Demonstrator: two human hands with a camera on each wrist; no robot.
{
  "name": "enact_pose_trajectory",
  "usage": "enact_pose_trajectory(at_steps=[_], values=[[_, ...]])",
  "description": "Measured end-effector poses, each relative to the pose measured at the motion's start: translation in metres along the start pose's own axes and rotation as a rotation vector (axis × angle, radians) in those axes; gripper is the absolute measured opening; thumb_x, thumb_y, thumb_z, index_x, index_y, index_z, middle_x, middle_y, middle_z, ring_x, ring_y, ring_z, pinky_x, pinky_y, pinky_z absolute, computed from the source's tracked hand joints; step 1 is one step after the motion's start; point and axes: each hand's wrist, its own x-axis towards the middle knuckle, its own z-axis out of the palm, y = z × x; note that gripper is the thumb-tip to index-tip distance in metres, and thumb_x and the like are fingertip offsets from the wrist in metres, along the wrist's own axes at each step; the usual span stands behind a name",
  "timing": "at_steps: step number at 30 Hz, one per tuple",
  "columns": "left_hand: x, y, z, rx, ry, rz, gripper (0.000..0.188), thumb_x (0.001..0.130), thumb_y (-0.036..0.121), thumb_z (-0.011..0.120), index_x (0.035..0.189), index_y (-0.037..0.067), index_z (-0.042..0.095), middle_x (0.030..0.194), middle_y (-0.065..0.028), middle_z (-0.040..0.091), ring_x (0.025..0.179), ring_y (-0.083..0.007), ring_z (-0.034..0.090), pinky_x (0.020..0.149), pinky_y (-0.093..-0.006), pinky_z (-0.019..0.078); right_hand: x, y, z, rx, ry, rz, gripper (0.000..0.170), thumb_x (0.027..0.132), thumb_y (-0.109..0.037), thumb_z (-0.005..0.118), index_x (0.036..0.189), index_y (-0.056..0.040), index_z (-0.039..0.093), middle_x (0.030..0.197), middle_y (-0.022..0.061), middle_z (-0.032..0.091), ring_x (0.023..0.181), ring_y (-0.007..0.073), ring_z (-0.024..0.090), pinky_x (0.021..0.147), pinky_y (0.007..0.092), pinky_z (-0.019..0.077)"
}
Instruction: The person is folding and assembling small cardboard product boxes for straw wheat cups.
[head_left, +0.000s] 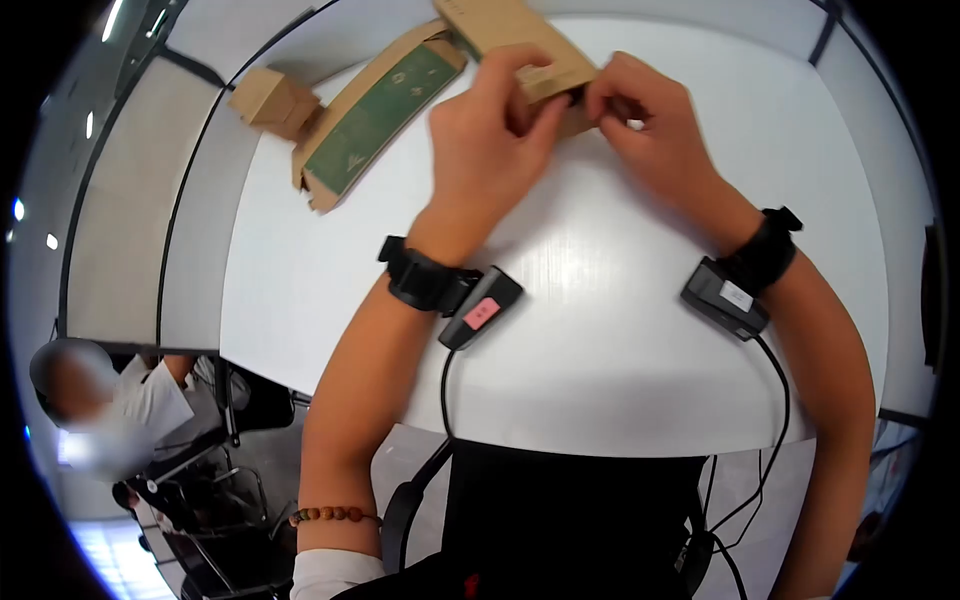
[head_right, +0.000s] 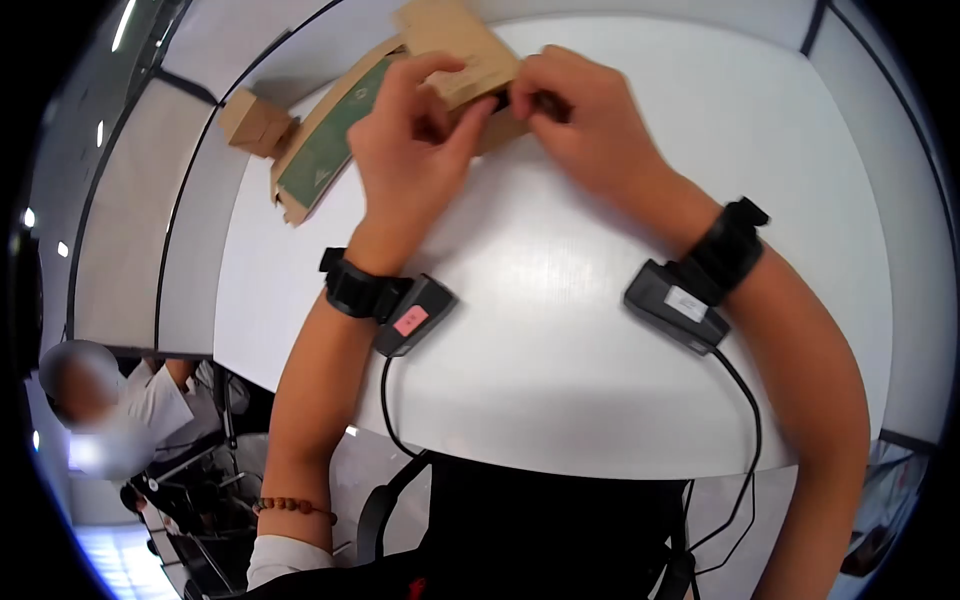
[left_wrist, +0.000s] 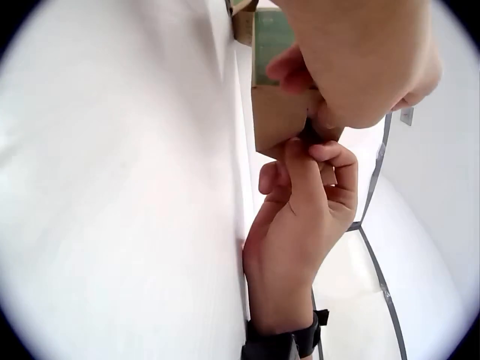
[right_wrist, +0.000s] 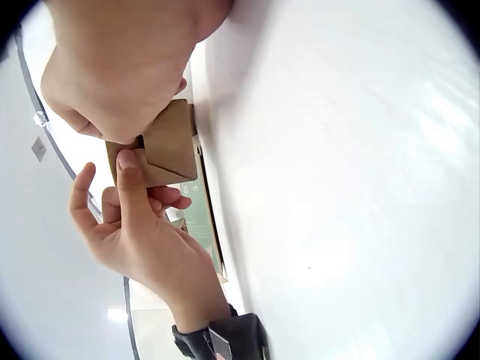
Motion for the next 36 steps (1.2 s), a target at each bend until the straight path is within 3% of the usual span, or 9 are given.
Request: enact_pose_trajectory(at_steps=[5, 9, 12, 17, 24, 28, 30, 33, 36], values=[[0.013, -0.002, 0.003, 0.294, 0.074, 0.266, 0.029, 0.073, 0.009, 0.089, 0.095, 0.011, 0.069, 0.072, -0.0008, 0.061, 0.057, -0.0129, 0.054, 0.050, -0.0280, 0.0423, 0.000, -0.001, 0.003, 0.054, 0.014, -0.009, 0.012, 0.082, 0.007, 0.061, 0.090, -0.0017, 0.061, 0.083, 0.0089, 0.059, 0.069, 0.0214, 0.056, 0.062, 0.0321, 0.0458], [0.017, 0.010, 0.005, 0.498, 0.052, 0.218, 0.035, 0.065, 0.013, 0.090, 0.092, 0.010, 0.068, 0.091, -0.0035, 0.061, 0.071, -0.0220, 0.060, 0.058, -0.0340, 0.0490, -0.002, -0.004, 0.003, -0.021, -0.003, -0.176, 0.016, 0.082, 0.008, 0.063, 0.094, -0.0026, 0.062, 0.087, 0.0101, 0.061, 0.073, 0.0268, 0.061, 0.065, 0.0355, 0.0509], [0.012, 0.004, 0.005, 0.553, 0.028, 0.258, 0.036, 0.063, 0.019, 0.090, 0.088, 0.012, 0.064, 0.093, -0.0029, 0.059, 0.076, -0.0232, 0.060, 0.055, -0.0351, 0.0491, -0.002, -0.003, 0.005, 0.012, 0.038, -0.208, 0.019, 0.082, 0.011, 0.064, 0.095, -0.0035, 0.064, 0.083, 0.0052, 0.057, 0.069, 0.0153, 0.056, 0.062, 0.0293, 0.0485], [0.009, -0.001, -0.006, 0.433, 0.100, 0.345, 0.029, 0.066, 0.016, 0.083, 0.090, 0.009, 0.069, 0.091, -0.0029, 0.066, 0.076, -0.0234, 0.061, 0.059, -0.0330, 0.0512, -0.006, -0.011, 0.001, 0.212, -0.081, -0.069, 0.053, 0.082, 0.005, 0.062, 0.132, -0.0074, 0.053, 0.091, 0.0018, 0.054, 0.084, 0.0135, 0.057, 0.077, 0.0267, 0.0542], [0.004, -0.009, -0.017, 0.255, 0.140, 0.451, 0.019, 0.074, -0.003, 0.077, 0.092, 0.004, 0.073, 0.088, -0.0070, 0.071, 0.074, -0.0236, 0.065, 0.062, -0.0314, 0.0519, -0.007, -0.010, -0.006, 0.477, -0.125, 0.138, 0.039, 0.087, -0.013, 0.069, 0.125, -0.0077, 0.061, 0.092, 0.0032, 0.053, 0.087, 0.0138, 0.056, 0.074, 0.0294, 0.0539], [0.001, -0.010, -0.015, 0.160, 0.105, 0.372, 0.026, 0.076, -0.004, 0.076, 0.100, 0.005, 0.075, 0.097, -0.0065, 0.074, 0.079, -0.0215, 0.068, 0.069, -0.0305, 0.0554, -0.006, 0.000, 0.008, 0.134, 0.074, -0.121, 0.044, 0.091, -0.008, 0.061, 0.135, -0.0091, 0.060, 0.124, 0.0108, 0.054, 0.108, 0.0243, 0.063, 0.088, 0.0374, 0.0642], [0.000, -0.007, -0.018, 0.051, -0.003, 0.291, 0.032, 0.077, -0.006, 0.072, 0.107, 0.005, 0.076, 0.109, -0.0093, 0.075, 0.099, -0.0261, 0.071, 0.084, -0.0331, 0.0573, -0.002, 0.003, 0.001, 0.108, -0.010, -0.127, 0.053, 0.089, -0.004, 0.066, 0.141, -0.0057, 0.057, 0.139, 0.0186, 0.048, 0.122, 0.0309, 0.059, 0.093, 0.0372, 0.0584], [0.001, -0.006, -0.017, -0.070, -0.110, 0.247, 0.038, 0.079, -0.010, 0.065, 0.111, 0.006, 0.076, 0.123, -0.0122, 0.073, 0.124, -0.0322, 0.065, 0.101, -0.0389, 0.0533, -0.005, 0.008, 0.011, 0.260, 0.019, -0.035, 0.053, 0.087, -0.001, 0.058, 0.139, -0.0121, 0.061, 0.149, 0.0151, 0.045, 0.129, 0.0326, 0.058, 0.091, 0.0397, 0.0650], [-0.001, -0.009, -0.012, -0.103, -0.072, 0.232, 0.043, 0.076, -0.012, 0.062, 0.112, 0.007, 0.076, 0.123, -0.0111, 0.072, 0.123, -0.0313, 0.066, 0.099, -0.0384, 0.0539, -0.006, 0.007, 0.007, 0.239, 0.004, -0.016, 0.051, 0.086, -0.003, 0.062, 0.135, -0.0129, 0.065, 0.151, 0.0144, 0.046, 0.130, 0.0320, 0.058, 0.088, 0.0381, 0.0658]])
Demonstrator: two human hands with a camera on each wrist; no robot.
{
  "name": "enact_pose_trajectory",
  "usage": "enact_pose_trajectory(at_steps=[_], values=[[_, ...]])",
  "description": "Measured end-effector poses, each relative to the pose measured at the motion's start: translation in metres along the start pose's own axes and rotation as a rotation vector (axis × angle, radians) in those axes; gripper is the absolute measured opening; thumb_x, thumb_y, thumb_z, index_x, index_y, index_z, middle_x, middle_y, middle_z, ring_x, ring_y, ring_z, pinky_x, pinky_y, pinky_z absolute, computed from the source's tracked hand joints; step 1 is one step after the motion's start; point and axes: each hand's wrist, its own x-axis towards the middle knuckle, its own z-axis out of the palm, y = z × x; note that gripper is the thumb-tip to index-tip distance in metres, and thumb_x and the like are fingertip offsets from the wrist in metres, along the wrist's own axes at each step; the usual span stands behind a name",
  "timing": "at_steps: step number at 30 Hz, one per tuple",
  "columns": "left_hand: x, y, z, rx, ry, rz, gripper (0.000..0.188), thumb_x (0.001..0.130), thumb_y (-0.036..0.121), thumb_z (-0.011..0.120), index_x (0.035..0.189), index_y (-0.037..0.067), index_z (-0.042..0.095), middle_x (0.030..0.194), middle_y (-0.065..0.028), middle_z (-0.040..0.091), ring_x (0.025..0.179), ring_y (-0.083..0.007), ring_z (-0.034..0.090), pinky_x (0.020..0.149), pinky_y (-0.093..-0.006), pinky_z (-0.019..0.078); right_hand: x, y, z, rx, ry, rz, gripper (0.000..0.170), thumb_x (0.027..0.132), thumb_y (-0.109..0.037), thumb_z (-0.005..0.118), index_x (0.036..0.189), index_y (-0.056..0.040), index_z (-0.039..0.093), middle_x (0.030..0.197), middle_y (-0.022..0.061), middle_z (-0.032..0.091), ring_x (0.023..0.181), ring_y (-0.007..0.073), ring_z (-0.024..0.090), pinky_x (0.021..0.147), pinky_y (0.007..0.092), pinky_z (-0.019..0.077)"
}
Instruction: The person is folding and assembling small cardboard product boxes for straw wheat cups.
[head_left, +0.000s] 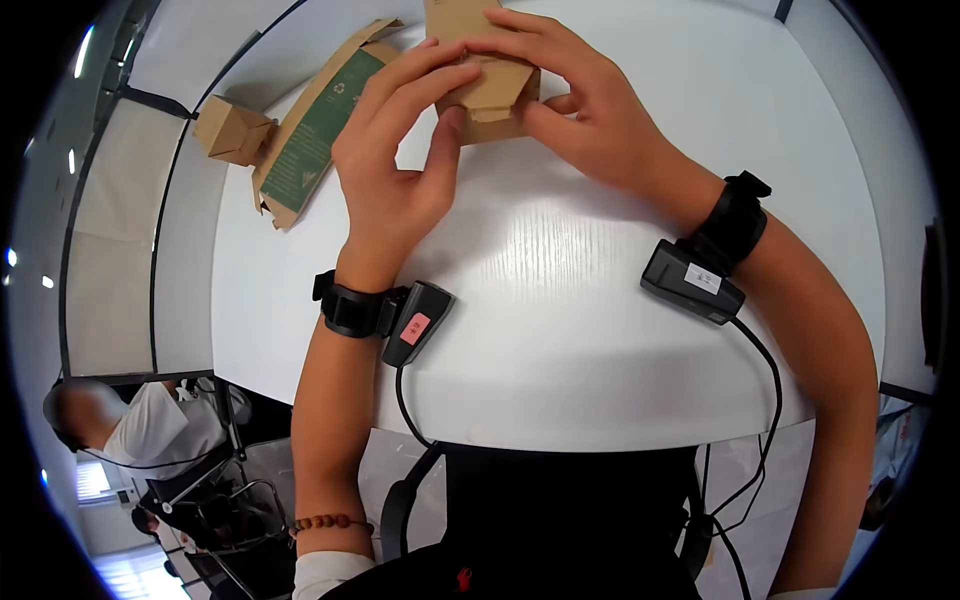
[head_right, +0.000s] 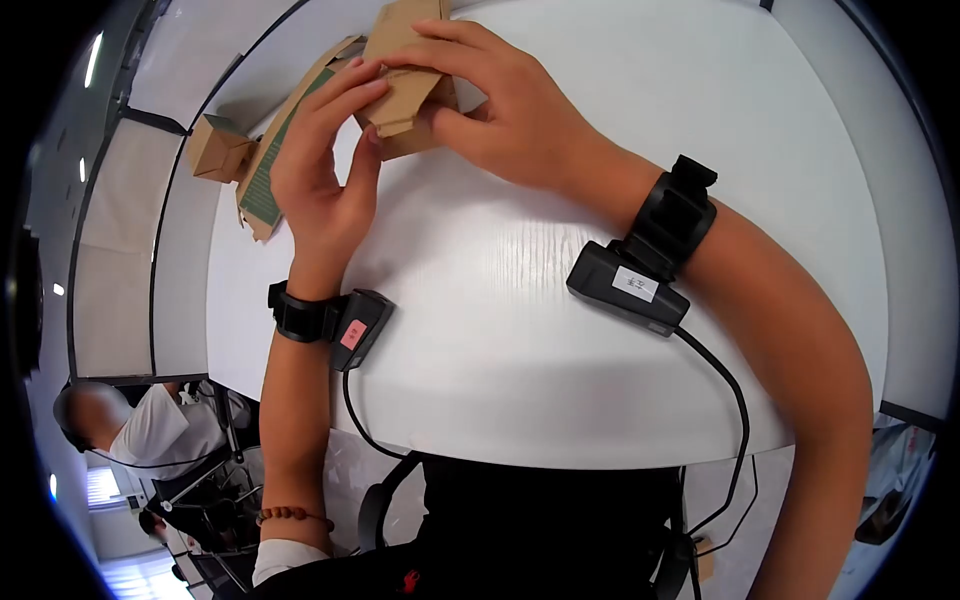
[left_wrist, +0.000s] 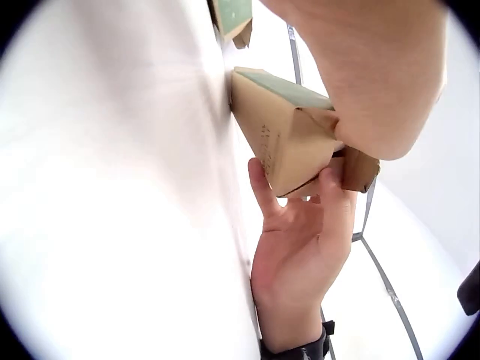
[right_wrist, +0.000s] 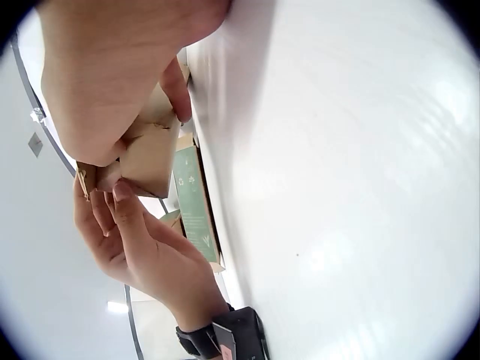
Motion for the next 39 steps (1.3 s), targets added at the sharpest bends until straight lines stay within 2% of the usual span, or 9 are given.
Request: enact_pose_trajectory(at_steps=[3, 6, 7, 23, 26, 29, 32, 36, 39], values=[[-0.006, -0.005, -0.006, 0.058, -0.041, -0.003, 0.043, 0.075, -0.014, 0.060, 0.108, 0.008, 0.077, 0.129, -0.0099, 0.067, 0.115, -0.0288, 0.066, 0.095, -0.0353, 0.0550, -0.001, 0.005, 0.000, -0.084, -0.003, -0.074, 0.047, 0.086, -0.004, 0.067, 0.131, -0.0127, 0.067, 0.152, 0.0138, 0.047, 0.129, 0.0313, 0.058, 0.084, 0.0361, 0.0662], [-0.006, -0.007, -0.005, -0.077, -0.071, -0.069, 0.039, 0.075, -0.013, 0.062, 0.104, 0.008, 0.077, 0.133, -0.0105, 0.063, 0.114, -0.0261, 0.064, 0.097, -0.0350, 0.0531, -0.002, -0.001, -0.005, -0.074, -0.079, 0.027, 0.048, 0.091, 0.004, 0.061, 0.136, -0.0110, 0.062, 0.143, 0.0067, 0.051, 0.120, 0.0154, 0.061, 0.082, 0.0260, 0.0613], [-0.005, -0.005, -0.007, -0.127, -0.087, -0.075, 0.037, 0.076, -0.012, 0.063, 0.103, 0.007, 0.077, 0.133, -0.0108, 0.063, 0.115, -0.0260, 0.064, 0.098, -0.0354, 0.0524, -0.002, -0.006, -0.007, -0.044, -0.107, 0.097, 0.049, 0.090, 0.007, 0.062, 0.136, -0.0122, 0.064, 0.161, 0.0065, 0.037, 0.135, 0.0228, 0.054, 0.087, 0.0290, 0.0645], [-0.010, -0.011, -0.003, -0.035, 0.011, -0.091, 0.030, 0.085, 0.002, 0.069, 0.115, 0.006, 0.071, 0.122, -0.0109, 0.070, 0.116, -0.0266, 0.065, 0.098, -0.0377, 0.0501, -0.004, 0.006, 0.000, -0.051, -0.087, -0.010, 0.062, 0.086, -0.003, 0.069, 0.145, -0.0143, 0.054, 0.157, 0.0164, 0.039, 0.136, 0.0360, 0.052, 0.094, 0.0404, 0.0644], [-0.014, -0.014, -0.004, -0.296, -0.014, -0.175, 0.070, 0.082, 0.014, 0.079, 0.146, 0.012, 0.051, 0.157, -0.0179, 0.038, 0.134, -0.0329, 0.050, 0.105, -0.0413, 0.0472, -0.003, 0.003, 0.002, -0.051, -0.062, -0.041, 0.072, 0.085, -0.003, 0.072, 0.151, -0.0184, 0.048, 0.160, 0.0172, 0.031, 0.136, 0.0375, 0.051, 0.102, 0.0440, 0.0598], [-0.019, -0.009, 0.009, 0.000, -0.109, -0.253, 0.092, 0.075, 0.024, 0.089, 0.151, 0.010, 0.038, 0.154, -0.0197, 0.032, 0.133, -0.0316, 0.049, 0.104, -0.0405, 0.0479, -0.005, 0.004, 0.001, -0.006, -0.161, 0.033, 0.073, 0.085, 0.000, 0.066, 0.152, -0.0208, 0.047, 0.161, 0.0174, 0.029, 0.137, 0.0370, 0.050, 0.105, 0.0443, 0.0572], [-0.016, 0.004, 0.018, -0.142, 0.043, -0.657, 0.098, 0.070, 0.029, 0.095, 0.145, 0.005, 0.037, 0.141, -0.0189, 0.040, 0.126, -0.0289, 0.052, 0.101, -0.0396, 0.0492, -0.005, 0.004, -0.001, 0.044, -0.283, 0.091, 0.074, 0.086, 0.004, 0.061, 0.153, -0.0229, 0.045, 0.163, 0.0137, 0.028, 0.142, 0.0343, 0.045, 0.106, 0.0429, 0.0557], [-0.019, 0.000, 0.018, -0.054, 0.109, -0.553, 0.085, 0.073, 0.012, 0.086, 0.141, 0.003, 0.037, 0.132, -0.0165, 0.045, 0.118, -0.0265, 0.055, 0.098, -0.0384, 0.0501, -0.005, 0.002, 0.000, 0.073, -0.245, 0.109, 0.072, 0.085, 0.002, 0.060, 0.152, -0.0217, 0.047, 0.160, 0.0132, 0.031, 0.144, 0.0319, 0.042, 0.103, 0.0408, 0.0557], [-0.013, -0.003, 0.018, 0.064, 0.125, -0.176, 0.077, 0.073, 0.007, 0.082, 0.139, 0.006, 0.043, 0.135, -0.0162, 0.047, 0.123, -0.0287, 0.052, 0.098, -0.0397, 0.0501, -0.004, 0.006, -0.003, 0.046, -0.061, 0.135, 0.070, 0.084, -0.003, 0.062, 0.151, -0.0201, 0.048, 0.153, 0.0160, 0.038, 0.142, 0.0320, 0.043, 0.101, 0.0406, 0.0559]])
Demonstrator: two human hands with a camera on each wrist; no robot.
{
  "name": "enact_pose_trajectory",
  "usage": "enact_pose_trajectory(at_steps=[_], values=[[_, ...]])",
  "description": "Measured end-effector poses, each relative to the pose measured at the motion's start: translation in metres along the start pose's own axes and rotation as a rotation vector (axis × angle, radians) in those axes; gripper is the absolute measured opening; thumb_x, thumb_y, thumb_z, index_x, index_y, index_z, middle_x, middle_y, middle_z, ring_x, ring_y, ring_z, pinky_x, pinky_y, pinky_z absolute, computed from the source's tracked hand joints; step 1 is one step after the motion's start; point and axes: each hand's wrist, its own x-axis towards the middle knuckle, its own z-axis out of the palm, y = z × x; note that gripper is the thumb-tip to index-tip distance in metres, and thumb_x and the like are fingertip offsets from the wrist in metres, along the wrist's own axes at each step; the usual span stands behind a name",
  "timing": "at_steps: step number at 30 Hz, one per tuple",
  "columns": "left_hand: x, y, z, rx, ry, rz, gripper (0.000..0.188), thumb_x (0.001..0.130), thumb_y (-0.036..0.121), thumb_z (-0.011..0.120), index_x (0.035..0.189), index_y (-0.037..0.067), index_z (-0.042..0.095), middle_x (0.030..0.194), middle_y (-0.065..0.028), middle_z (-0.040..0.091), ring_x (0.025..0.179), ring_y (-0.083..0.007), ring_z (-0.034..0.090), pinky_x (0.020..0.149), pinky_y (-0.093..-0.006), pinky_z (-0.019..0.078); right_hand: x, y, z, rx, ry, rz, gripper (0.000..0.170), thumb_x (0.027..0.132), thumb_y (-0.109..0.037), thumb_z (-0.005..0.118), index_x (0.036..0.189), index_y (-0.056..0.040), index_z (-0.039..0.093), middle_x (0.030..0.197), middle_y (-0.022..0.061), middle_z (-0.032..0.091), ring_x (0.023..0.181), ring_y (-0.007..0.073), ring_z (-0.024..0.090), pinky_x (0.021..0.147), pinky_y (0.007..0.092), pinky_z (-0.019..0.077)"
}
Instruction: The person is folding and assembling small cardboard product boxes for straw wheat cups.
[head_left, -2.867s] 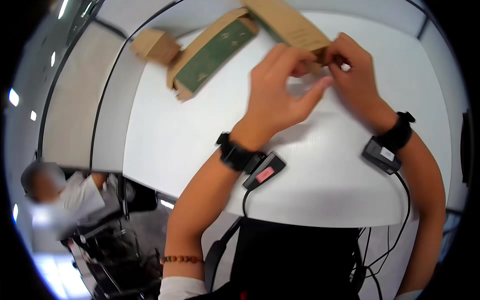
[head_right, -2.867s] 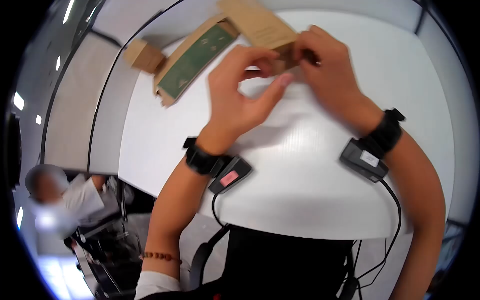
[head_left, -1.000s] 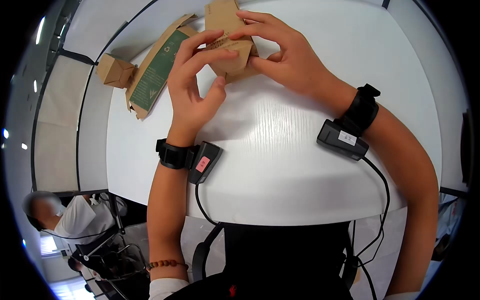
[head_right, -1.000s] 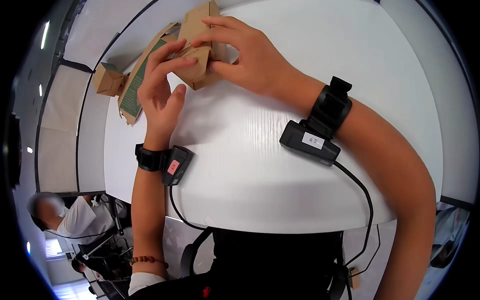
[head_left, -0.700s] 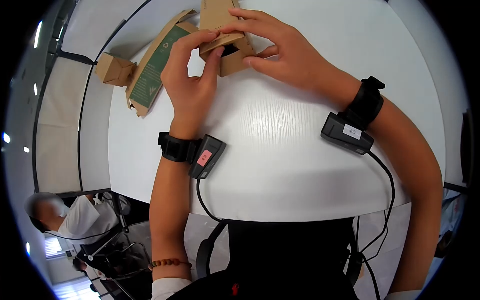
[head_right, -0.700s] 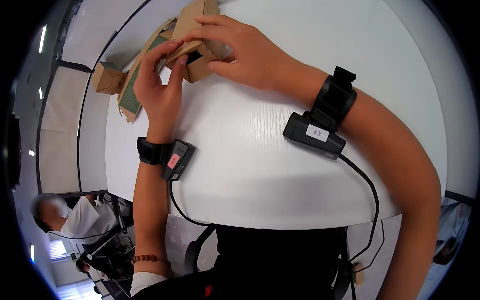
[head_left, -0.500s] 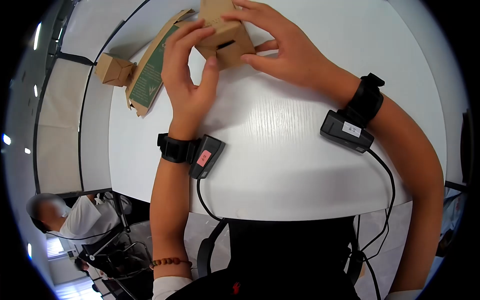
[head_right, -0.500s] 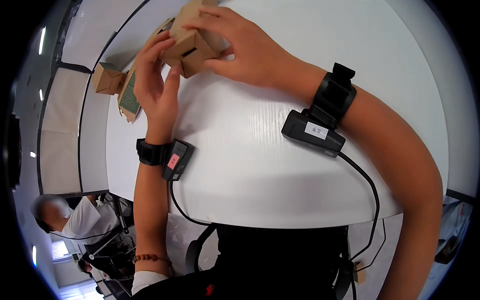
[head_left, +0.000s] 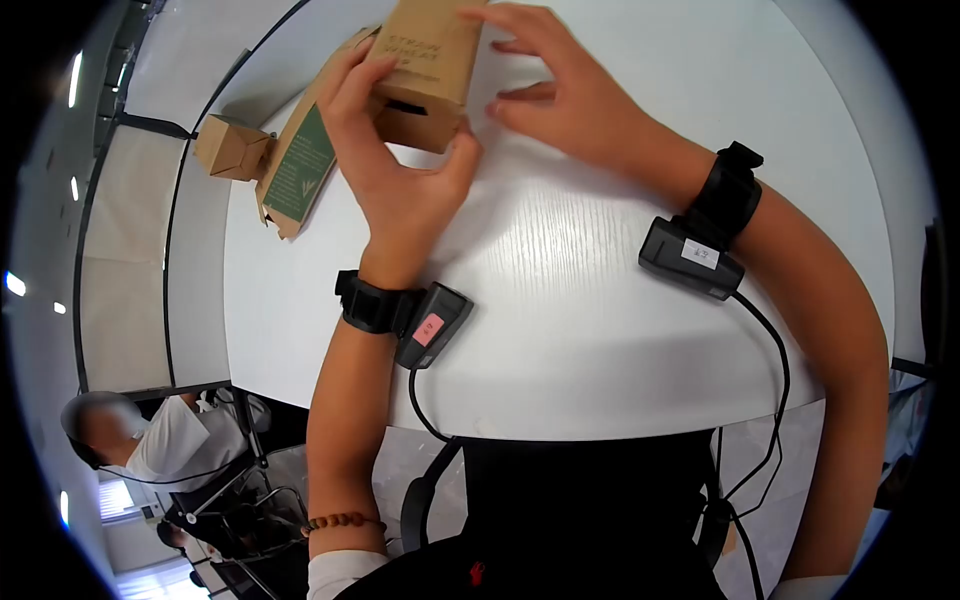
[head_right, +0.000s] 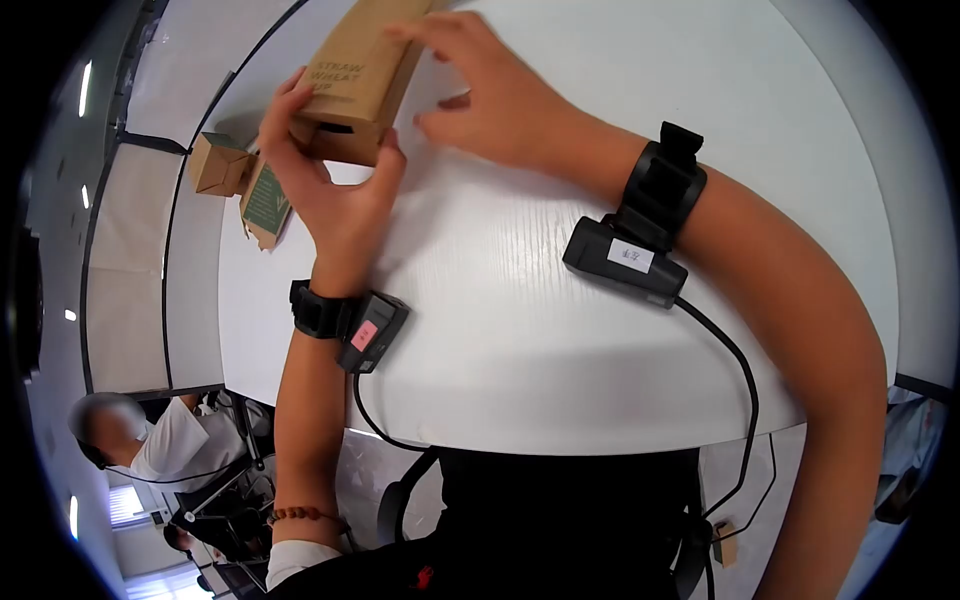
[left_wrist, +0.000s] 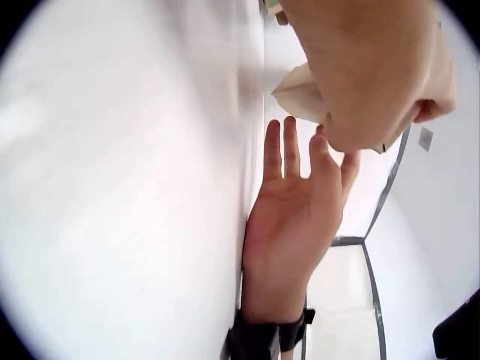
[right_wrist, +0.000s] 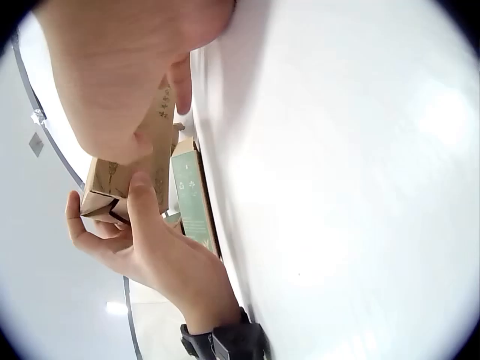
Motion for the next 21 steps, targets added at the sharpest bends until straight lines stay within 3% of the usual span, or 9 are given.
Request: enact_pose_trajectory(at_steps=[1, 2, 5, 6, 9, 12, 15, 18, 21], values=[[0.002, 0.001, 0.000, 0.044, -0.009, 0.105, 0.076, 0.072, 0.007, 0.082, 0.139, 0.007, 0.045, 0.136, -0.0160, 0.047, 0.124, -0.0295, 0.051, 0.098, -0.0401, 0.0500, -0.001, 0.001, -0.001, -0.013, 0.075, 0.014, 0.070, 0.084, -0.005, 0.062, 0.151, -0.0199, 0.048, 0.151, 0.0157, 0.040, 0.141, 0.0316, 0.043, 0.101, 0.0408, 0.0556], [0.000, -0.002, 0.001, 0.073, -0.032, -0.010, 0.080, 0.070, 0.004, 0.084, 0.140, 0.009, 0.046, 0.138, -0.0154, 0.048, 0.125, -0.0320, 0.050, 0.098, -0.0405, 0.0495, -0.004, 0.001, -0.001, -0.009, 0.033, 0.055, 0.071, 0.085, -0.006, 0.062, 0.152, -0.0202, 0.046, 0.151, 0.0163, 0.042, 0.140, 0.0325, 0.045, 0.102, 0.0414, 0.0549], [0.005, -0.018, -0.006, 0.162, 0.073, 0.159, 0.086, 0.067, 0.003, 0.086, 0.143, 0.010, 0.045, 0.136, -0.0150, 0.048, 0.124, -0.0318, 0.050, 0.097, -0.0400, 0.0493, -0.003, -0.001, 0.002, 0.008, -0.093, 0.150, 0.074, 0.086, -0.011, 0.061, 0.156, -0.0210, 0.040, 0.150, 0.0181, 0.048, 0.136, 0.0349, 0.051, 0.105, 0.0429, 0.0529], [0.008, -0.012, -0.011, 0.225, 0.081, 0.272, 0.088, 0.067, 0.003, 0.087, 0.144, 0.010, 0.045, 0.135, -0.0148, 0.049, 0.123, -0.0308, 0.051, 0.095, -0.0396, 0.0494, -0.003, -0.006, 0.004, -0.035, -0.087, 0.118, 0.074, 0.093, -0.001, 0.059, 0.159, -0.0244, 0.037, 0.151, 0.0140, 0.048, 0.139, 0.0306, 0.050, 0.108, 0.0403, 0.0516], [0.006, -0.009, -0.013, 0.154, -0.001, 0.252, 0.091, 0.067, 0.002, 0.086, 0.147, 0.010, 0.043, 0.134, -0.0145, 0.049, 0.120, -0.0302, 0.052, 0.094, -0.0392, 0.0495, 0.000, 0.002, -0.001, -0.010, -0.116, 0.099, 0.076, 0.087, -0.008, 0.059, 0.159, -0.0214, 0.037, 0.149, 0.0171, 0.052, 0.130, 0.0361, 0.057, 0.104, 0.0425, 0.0541], [0.008, -0.008, -0.015, 0.235, -0.012, 0.178, 0.105, 0.066, 0.013, 0.095, 0.153, 0.007, 0.035, 0.136, -0.0141, 0.044, 0.123, -0.0242, 0.050, 0.093, -0.0390, 0.0516, -0.001, 0.000, 0.001, -0.024, -0.115, 0.067, 0.074, 0.087, -0.007, 0.059, 0.158, -0.0206, 0.039, 0.149, 0.0166, 0.053, 0.130, 0.0346, 0.057, 0.103, 0.0430, 0.0545], [0.008, 0.002, -0.013, 0.299, -0.097, 0.151, 0.107, 0.068, 0.012, 0.092, 0.157, 0.008, 0.031, 0.142, -0.0143, 0.042, 0.128, -0.0264, 0.048, 0.099, -0.0405, 0.0510, -0.002, 0.001, 0.001, -0.035, -0.095, 0.087, 0.073, 0.087, -0.006, 0.058, 0.157, -0.0197, 0.042, 0.147, 0.0160, 0.054, 0.128, 0.0325, 0.058, 0.103, 0.0421, 0.0545], [0.002, 0.002, -0.012, -0.101, -0.189, 0.062, 0.102, 0.074, 0.012, 0.086, 0.159, 0.009, 0.029, 0.153, -0.0136, 0.036, 0.139, -0.0288, 0.043, 0.107, -0.0435, 0.0483, 0.003, 0.016, 0.004, -0.113, 0.008, -0.160, 0.065, 0.088, -0.007, 0.055, 0.152, -0.0148, 0.046, 0.141, 0.0137, 0.057, 0.121, 0.0274, 0.061, 0.098, 0.0387, 0.0555], [0.001, -0.007, -0.015, -0.295, -0.318, 0.017, 0.096, 0.078, 0.010, 0.080, 0.159, 0.008, 0.029, 0.158, -0.0120, 0.033, 0.147, -0.0306, 0.035, 0.113, -0.0472, 0.0442, 0.011, 0.025, -0.011, 0.258, -0.186, -0.029, 0.077, 0.091, -0.006, 0.067, 0.160, -0.0069, 0.032, 0.155, 0.0206, 0.031, 0.140, 0.0315, 0.043, 0.106, 0.0398, 0.0500]])
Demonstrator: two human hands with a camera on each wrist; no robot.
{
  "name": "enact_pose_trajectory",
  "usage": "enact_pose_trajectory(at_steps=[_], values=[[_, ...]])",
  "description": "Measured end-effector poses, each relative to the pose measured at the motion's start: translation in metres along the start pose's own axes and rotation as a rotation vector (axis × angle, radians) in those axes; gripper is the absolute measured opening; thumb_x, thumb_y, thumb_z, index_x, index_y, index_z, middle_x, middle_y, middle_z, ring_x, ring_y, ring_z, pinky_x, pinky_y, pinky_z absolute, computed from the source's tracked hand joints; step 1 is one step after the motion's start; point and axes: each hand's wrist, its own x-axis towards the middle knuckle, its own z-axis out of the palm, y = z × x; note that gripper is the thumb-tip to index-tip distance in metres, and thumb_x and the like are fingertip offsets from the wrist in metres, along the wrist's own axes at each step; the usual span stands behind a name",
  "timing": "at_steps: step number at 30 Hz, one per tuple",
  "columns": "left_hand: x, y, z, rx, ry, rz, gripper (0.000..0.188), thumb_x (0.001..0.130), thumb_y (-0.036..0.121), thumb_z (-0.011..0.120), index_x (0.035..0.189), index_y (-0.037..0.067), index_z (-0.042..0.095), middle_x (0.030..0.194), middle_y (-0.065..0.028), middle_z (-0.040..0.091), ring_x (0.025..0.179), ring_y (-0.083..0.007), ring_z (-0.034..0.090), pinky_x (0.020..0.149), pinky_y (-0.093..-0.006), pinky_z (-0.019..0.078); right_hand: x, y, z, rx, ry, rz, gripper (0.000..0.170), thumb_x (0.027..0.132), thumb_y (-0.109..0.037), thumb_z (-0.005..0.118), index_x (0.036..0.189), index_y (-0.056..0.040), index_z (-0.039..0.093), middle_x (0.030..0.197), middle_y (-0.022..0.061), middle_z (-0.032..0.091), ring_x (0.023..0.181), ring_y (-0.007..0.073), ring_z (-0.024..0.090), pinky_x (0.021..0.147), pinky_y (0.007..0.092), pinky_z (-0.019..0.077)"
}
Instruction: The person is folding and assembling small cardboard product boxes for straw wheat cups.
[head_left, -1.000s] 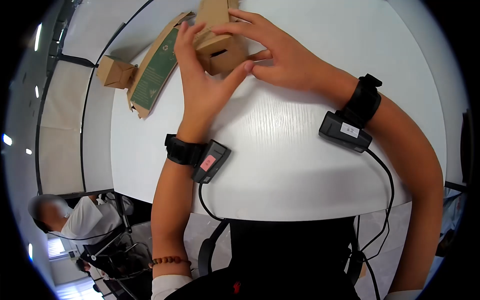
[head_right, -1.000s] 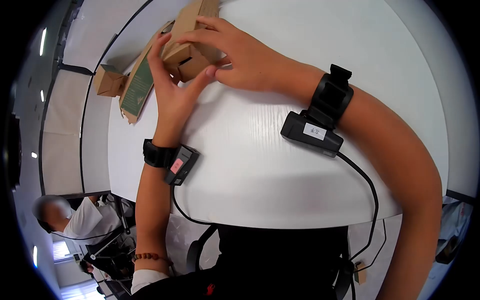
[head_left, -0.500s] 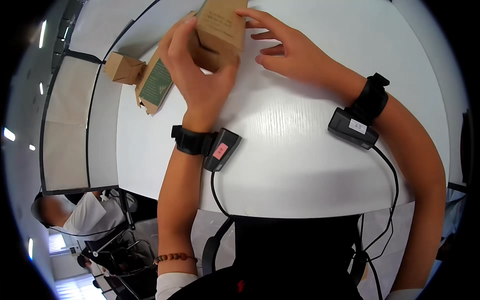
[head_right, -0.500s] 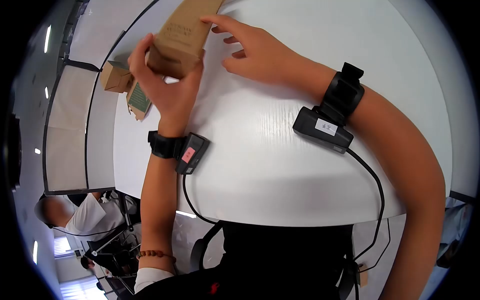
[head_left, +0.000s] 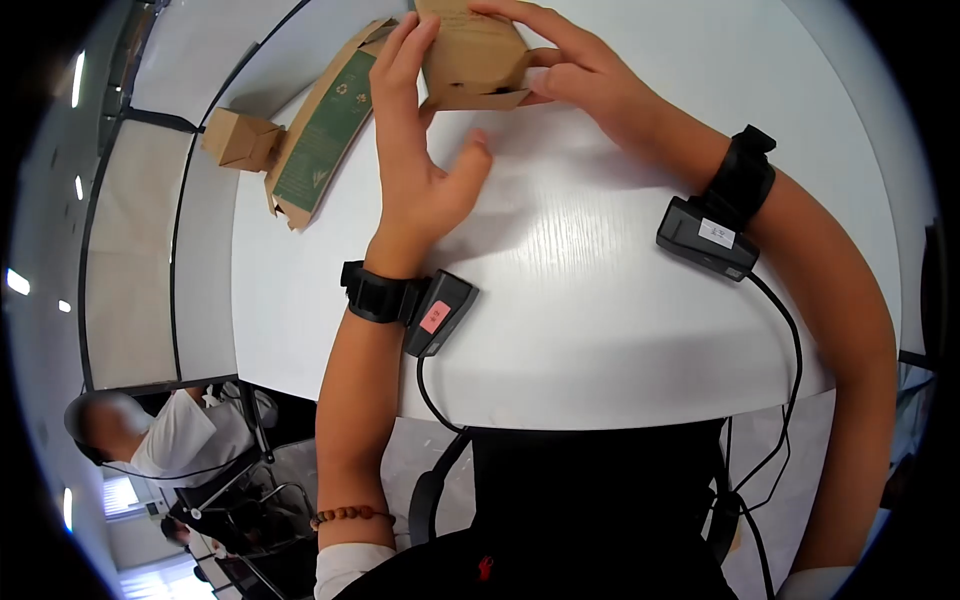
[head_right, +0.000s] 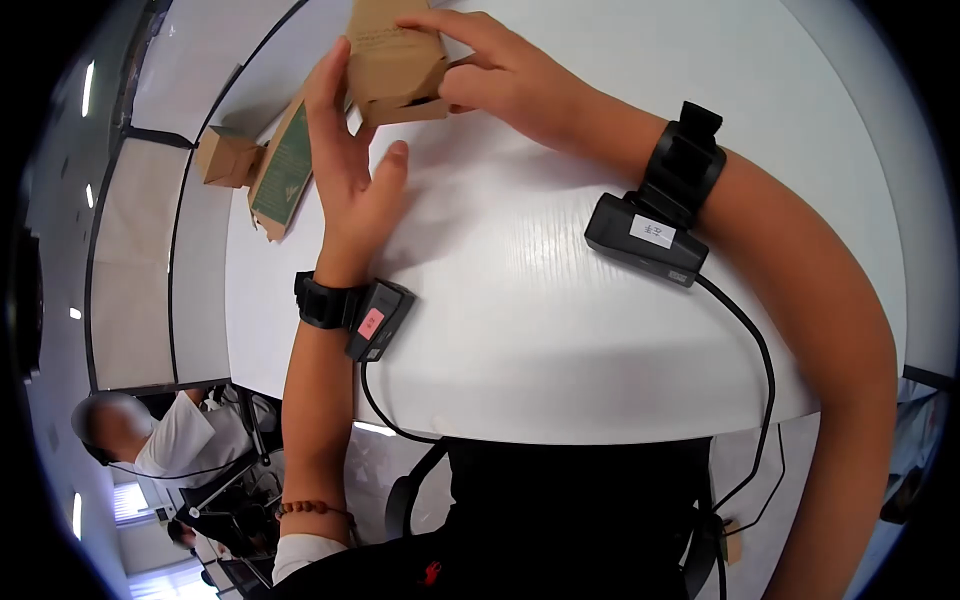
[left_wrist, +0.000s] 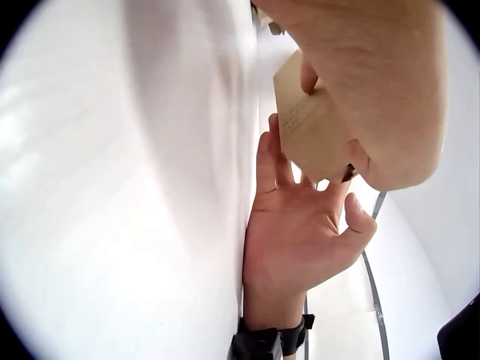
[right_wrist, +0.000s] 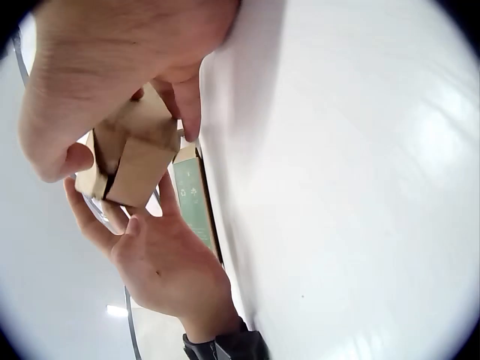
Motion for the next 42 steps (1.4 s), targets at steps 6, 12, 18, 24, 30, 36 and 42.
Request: enact_pose_trajectory(at_steps=[6, 12, 18, 24, 30, 36, 42], values=[[0.000, 0.001, 0.014, 0.072, 0.194, -0.081, 0.054, 0.095, 0.010, 0.068, 0.146, 0.013, 0.050, 0.149, -0.0127, 0.044, 0.135, -0.0274, 0.051, 0.095, -0.0405, 0.0588, 0.000, -0.039, 0.014, -0.111, 0.056, 0.105, 0.077, 0.093, -0.011, 0.072, 0.159, -0.0064, 0.032, 0.157, 0.0192, 0.032, 0.141, 0.0312, 0.044, 0.103, 0.0384, 0.0552], [0.003, 0.011, 0.019, 0.220, 0.204, -0.100, 0.058, 0.095, 0.006, 0.066, 0.149, 0.009, 0.044, 0.147, -0.0132, 0.045, 0.137, -0.0262, 0.049, 0.096, -0.0382, 0.0586, 0.003, -0.024, 0.007, -0.267, 0.121, -0.121, 0.060, 0.095, -0.003, 0.065, 0.150, -0.0046, 0.045, 0.145, 0.0185, 0.049, 0.130, 0.0278, 0.055, 0.093, 0.0336, 0.0588], [0.004, 0.008, 0.026, 0.307, 0.165, -0.031, 0.057, 0.087, 0.001, 0.067, 0.141, 0.013, 0.055, 0.134, -0.0175, 0.046, 0.115, -0.0299, 0.056, 0.086, -0.0377, 0.0553, 0.002, -0.033, 0.010, 0.136, 0.323, 0.305, 0.030, 0.097, -0.005, 0.059, 0.127, -0.0028, 0.056, 0.110, 0.0124, 0.068, 0.095, 0.0146, 0.067, 0.078, 0.0276, 0.0563], [0.005, 0.018, 0.034, 0.313, 0.158, -0.124, 0.049, 0.091, 0.006, 0.069, 0.138, 0.010, 0.054, 0.133, -0.0132, 0.048, 0.123, -0.0272, 0.054, 0.093, -0.0408, 0.0570, 0.000, -0.036, 0.015, 0.033, 0.282, 0.296, 0.032, 0.099, -0.006, 0.055, 0.130, -0.0028, 0.050, 0.111, 0.0122, 0.065, 0.097, 0.0149, 0.064, 0.080, 0.0286, 0.0555], [0.005, 0.014, 0.034, 0.299, 0.232, -0.088, 0.047, 0.090, 0.001, 0.066, 0.134, 0.008, 0.054, 0.130, -0.0147, 0.051, 0.119, -0.0299, 0.053, 0.085, -0.0379, 0.0553, -0.001, -0.032, 0.012, 0.140, 0.154, 0.201, 0.047, 0.094, -0.004, 0.047, 0.140, -0.0010, 0.044, 0.127, 0.0149, 0.056, 0.116, 0.0187, 0.056, 0.098, 0.0322, 0.0492], [0.005, 0.012, 0.033, 0.338, 0.258, -0.063, 0.045, 0.088, -0.002, 0.063, 0.132, 0.006, 0.054, 0.126, -0.0129, 0.055, 0.114, -0.0283, 0.053, 0.082, -0.0377, 0.0541, -0.003, -0.013, 0.010, -0.054, 0.154, 0.138, 0.054, 0.092, -0.010, 0.052, 0.145, -0.0067, 0.048, 0.134, 0.0129, 0.055, 0.118, 0.0229, 0.058, 0.096, 0.0357, 0.0522], [0.005, 0.008, 0.025, 0.280, 0.300, -0.097, 0.045, 0.089, 0.004, 0.065, 0.133, 0.005, 0.054, 0.121, -0.0137, 0.053, 0.111, -0.0272, 0.054, 0.079, -0.0363, 0.0551, -0.004, -0.019, 0.019, 0.019, 0.165, 0.102, 0.051, 0.090, -0.010, 0.049, 0.141, -0.0071, 0.053, 0.130, 0.0092, 0.058, 0.116, 0.0201, 0.058, 0.091, 0.0348, 0.0544]])
